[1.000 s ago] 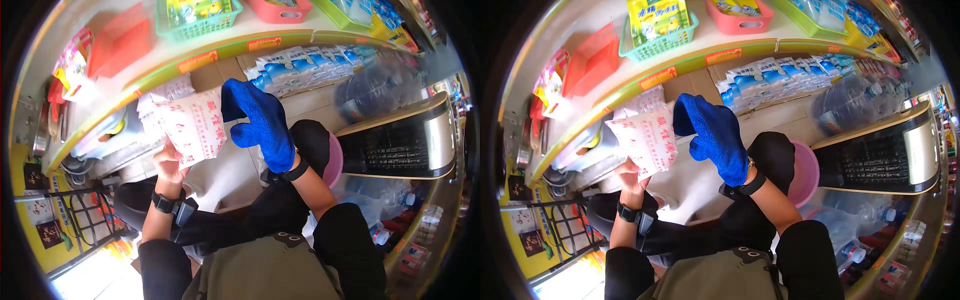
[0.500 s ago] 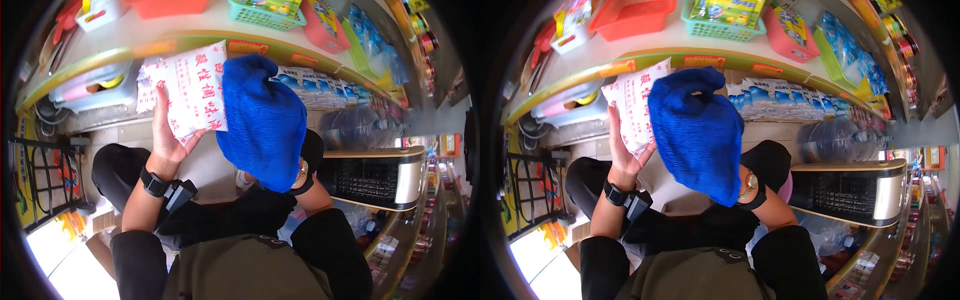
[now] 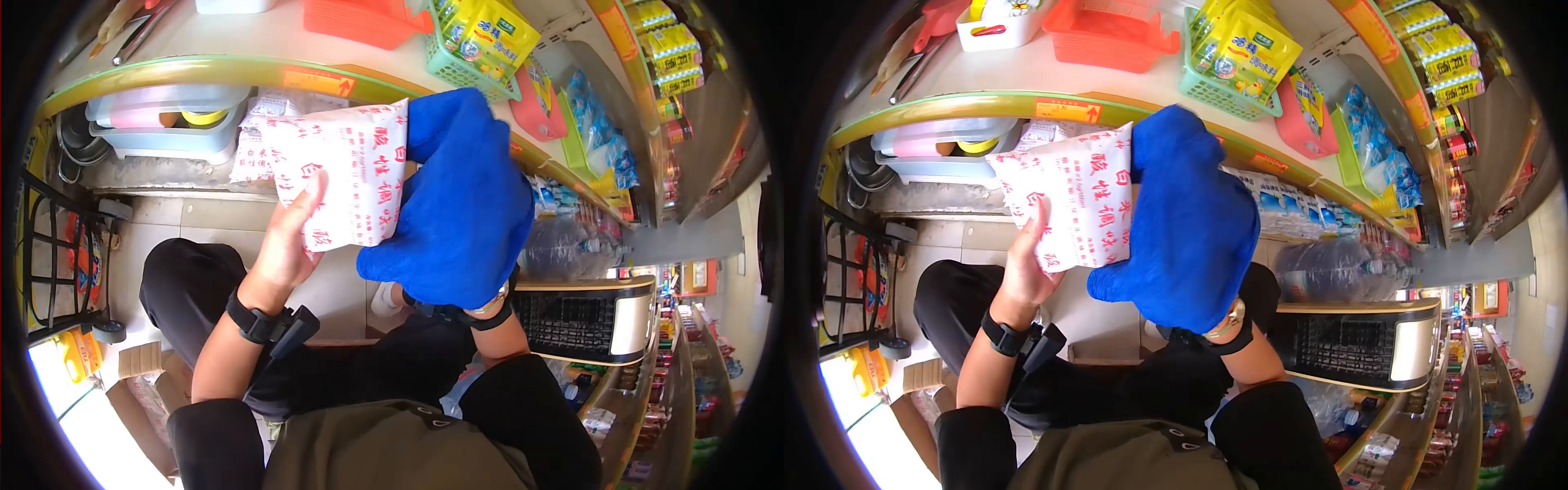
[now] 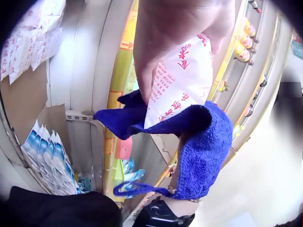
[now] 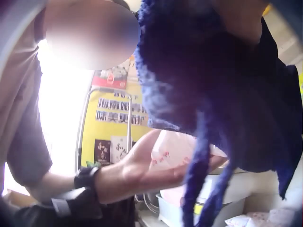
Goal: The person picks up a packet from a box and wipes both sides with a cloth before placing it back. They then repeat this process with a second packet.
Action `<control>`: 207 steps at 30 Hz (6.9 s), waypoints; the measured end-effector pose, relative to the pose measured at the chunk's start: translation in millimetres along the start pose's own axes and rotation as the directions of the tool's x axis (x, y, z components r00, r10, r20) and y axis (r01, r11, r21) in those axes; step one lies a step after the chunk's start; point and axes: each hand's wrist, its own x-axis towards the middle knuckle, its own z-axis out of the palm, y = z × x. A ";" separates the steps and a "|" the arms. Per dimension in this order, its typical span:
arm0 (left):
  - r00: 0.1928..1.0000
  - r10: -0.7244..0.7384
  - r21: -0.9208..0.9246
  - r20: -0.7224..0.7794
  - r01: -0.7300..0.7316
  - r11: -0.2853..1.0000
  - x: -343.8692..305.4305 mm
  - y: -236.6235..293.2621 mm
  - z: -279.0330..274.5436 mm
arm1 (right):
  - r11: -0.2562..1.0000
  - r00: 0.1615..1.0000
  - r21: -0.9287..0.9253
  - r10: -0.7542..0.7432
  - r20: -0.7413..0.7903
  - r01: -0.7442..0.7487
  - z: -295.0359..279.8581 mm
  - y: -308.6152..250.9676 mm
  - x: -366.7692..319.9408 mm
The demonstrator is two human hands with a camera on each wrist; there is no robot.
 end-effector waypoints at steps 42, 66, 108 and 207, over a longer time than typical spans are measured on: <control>0.979 -0.063 0.575 -0.195 0.166 0.801 17.4 -56.4 -3.5 | 0.870 0.862 0.241 -0.317 -0.397 0.431 116.5 142.3 -46.3; 0.961 -0.080 0.572 -0.263 0.222 0.790 27.1 -51.6 -0.9 | 0.886 0.976 0.431 -0.091 -0.198 0.170 110.1 115.3 -42.2; 0.990 -0.005 0.610 -0.144 0.093 0.787 22.2 -18.0 -0.6 | 0.972 0.937 -0.031 -0.231 -0.260 0.231 95.2 142.0 -41.6; 1.000 0.027 0.481 0.009 -0.028 0.876 16.8 -60.2 -36.0 | 0.926 0.959 0.283 -0.194 -0.206 0.249 130.8 121.0 -75.9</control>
